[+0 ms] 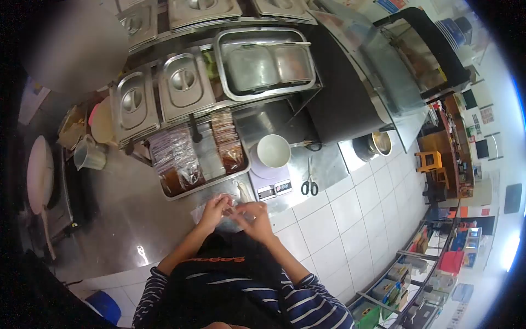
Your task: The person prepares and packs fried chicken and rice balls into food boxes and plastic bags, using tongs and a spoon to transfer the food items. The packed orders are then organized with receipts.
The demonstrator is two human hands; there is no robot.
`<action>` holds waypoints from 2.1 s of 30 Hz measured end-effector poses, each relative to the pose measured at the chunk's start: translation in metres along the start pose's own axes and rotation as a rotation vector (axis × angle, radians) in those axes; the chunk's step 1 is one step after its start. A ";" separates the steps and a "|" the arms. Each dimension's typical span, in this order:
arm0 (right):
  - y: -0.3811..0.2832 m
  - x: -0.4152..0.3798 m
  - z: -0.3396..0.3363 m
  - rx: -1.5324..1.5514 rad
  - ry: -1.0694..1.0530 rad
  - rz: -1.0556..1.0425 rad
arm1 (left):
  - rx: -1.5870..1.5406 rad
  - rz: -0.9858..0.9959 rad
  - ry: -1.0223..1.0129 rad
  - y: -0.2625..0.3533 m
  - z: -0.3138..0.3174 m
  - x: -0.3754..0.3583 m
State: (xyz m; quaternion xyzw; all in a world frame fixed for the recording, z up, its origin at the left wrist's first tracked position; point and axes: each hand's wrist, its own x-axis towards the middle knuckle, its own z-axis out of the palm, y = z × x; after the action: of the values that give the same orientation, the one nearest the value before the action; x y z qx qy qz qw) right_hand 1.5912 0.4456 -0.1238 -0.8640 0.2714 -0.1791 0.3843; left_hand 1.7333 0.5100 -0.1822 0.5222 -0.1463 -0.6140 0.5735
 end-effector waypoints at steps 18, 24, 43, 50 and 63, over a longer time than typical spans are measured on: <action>0.041 0.005 -0.012 0.295 0.120 0.320 | 0.683 0.311 0.032 0.025 0.006 -0.036; -0.004 0.029 0.004 0.488 -0.346 0.270 | 0.667 0.243 -0.104 0.033 -0.027 -0.056; -0.111 0.060 0.092 0.239 -0.301 -0.045 | 0.958 0.667 0.532 0.075 -0.083 -0.137; -0.145 0.080 0.092 0.338 -0.321 0.105 | 1.193 0.974 0.799 0.113 -0.113 -0.154; -0.184 0.117 0.066 0.007 -0.324 -0.171 | 1.228 1.045 0.452 0.148 -0.135 -0.156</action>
State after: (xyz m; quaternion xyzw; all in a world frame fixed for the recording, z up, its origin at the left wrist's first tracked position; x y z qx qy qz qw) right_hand 1.7787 0.5145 -0.0143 -0.9002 0.1308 -0.0708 0.4092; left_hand 1.8924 0.6556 -0.0488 0.7172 -0.5596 0.0393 0.4136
